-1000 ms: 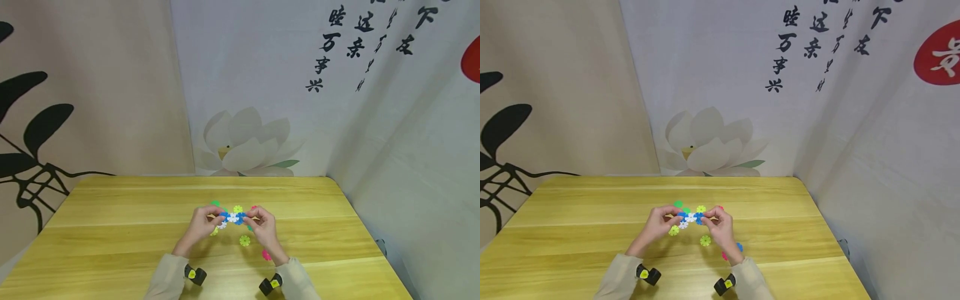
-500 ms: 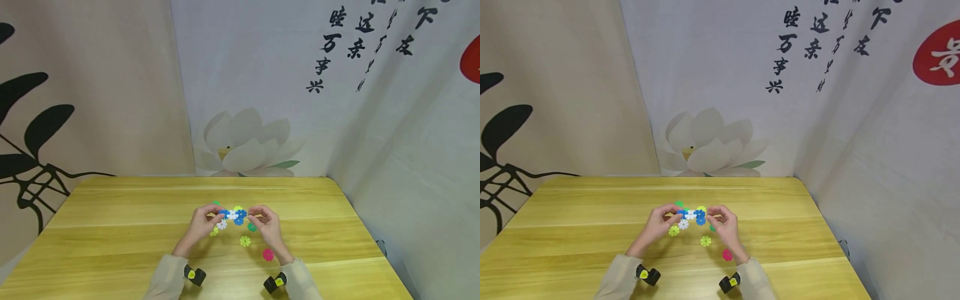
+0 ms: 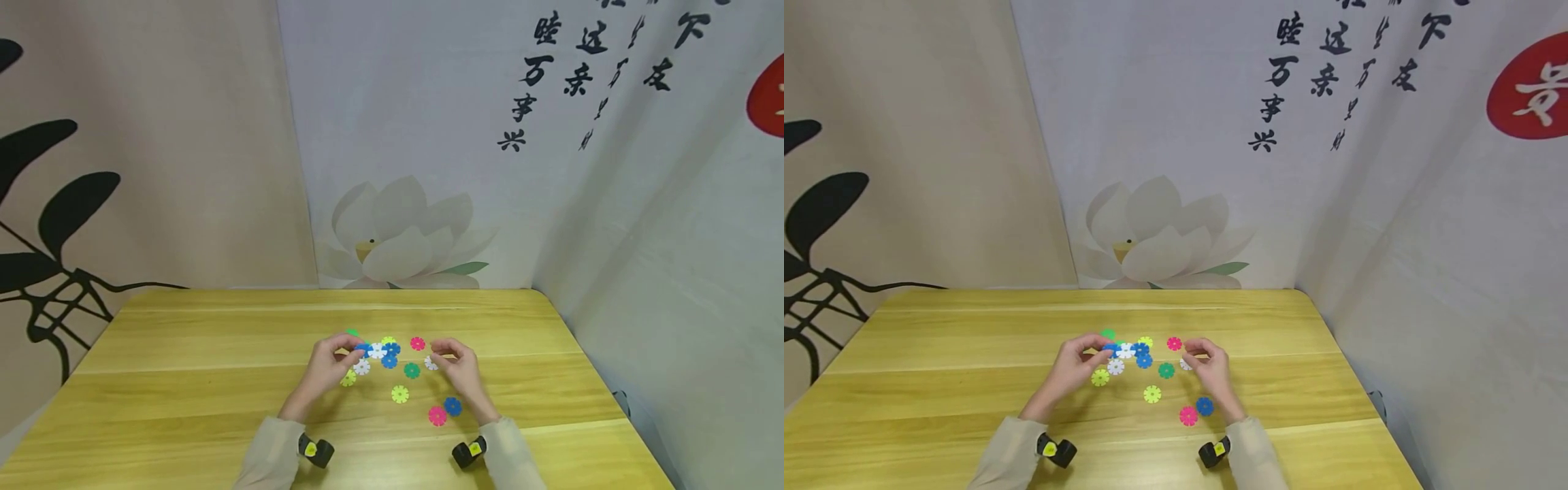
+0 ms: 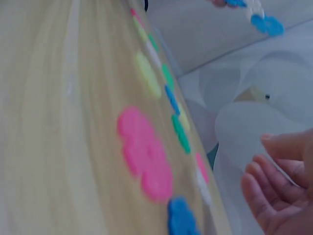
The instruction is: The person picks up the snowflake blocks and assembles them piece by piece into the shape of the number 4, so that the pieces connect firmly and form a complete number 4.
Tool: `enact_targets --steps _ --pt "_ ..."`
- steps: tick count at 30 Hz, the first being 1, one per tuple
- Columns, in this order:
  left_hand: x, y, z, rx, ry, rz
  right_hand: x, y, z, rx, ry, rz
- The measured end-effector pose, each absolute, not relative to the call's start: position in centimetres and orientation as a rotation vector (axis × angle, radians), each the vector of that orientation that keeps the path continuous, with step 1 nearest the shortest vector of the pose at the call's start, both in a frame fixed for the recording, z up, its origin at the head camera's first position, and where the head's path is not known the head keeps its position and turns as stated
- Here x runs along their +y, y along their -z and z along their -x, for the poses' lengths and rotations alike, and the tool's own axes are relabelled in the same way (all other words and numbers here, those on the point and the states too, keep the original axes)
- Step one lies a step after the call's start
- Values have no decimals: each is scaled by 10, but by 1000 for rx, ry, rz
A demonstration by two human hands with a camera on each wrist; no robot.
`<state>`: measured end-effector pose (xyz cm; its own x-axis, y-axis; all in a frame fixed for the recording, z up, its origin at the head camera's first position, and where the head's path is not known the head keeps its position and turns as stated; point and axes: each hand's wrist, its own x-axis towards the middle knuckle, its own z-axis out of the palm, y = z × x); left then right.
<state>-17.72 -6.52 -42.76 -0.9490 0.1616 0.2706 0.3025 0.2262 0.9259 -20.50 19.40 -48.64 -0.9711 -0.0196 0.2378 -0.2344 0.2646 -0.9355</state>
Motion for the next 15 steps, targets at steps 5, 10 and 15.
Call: enact_targets --steps 5,10,15 --pt "-65 428 178 -2369 1813 452 208 511 218 -2432 -1748 -158" --pt "-66 429 177 -2371 1792 463 214 518 222 -2538 -1659 -147" --pt "-66 429 177 -2370 1785 466 216 519 223 -2644 -1558 -148"
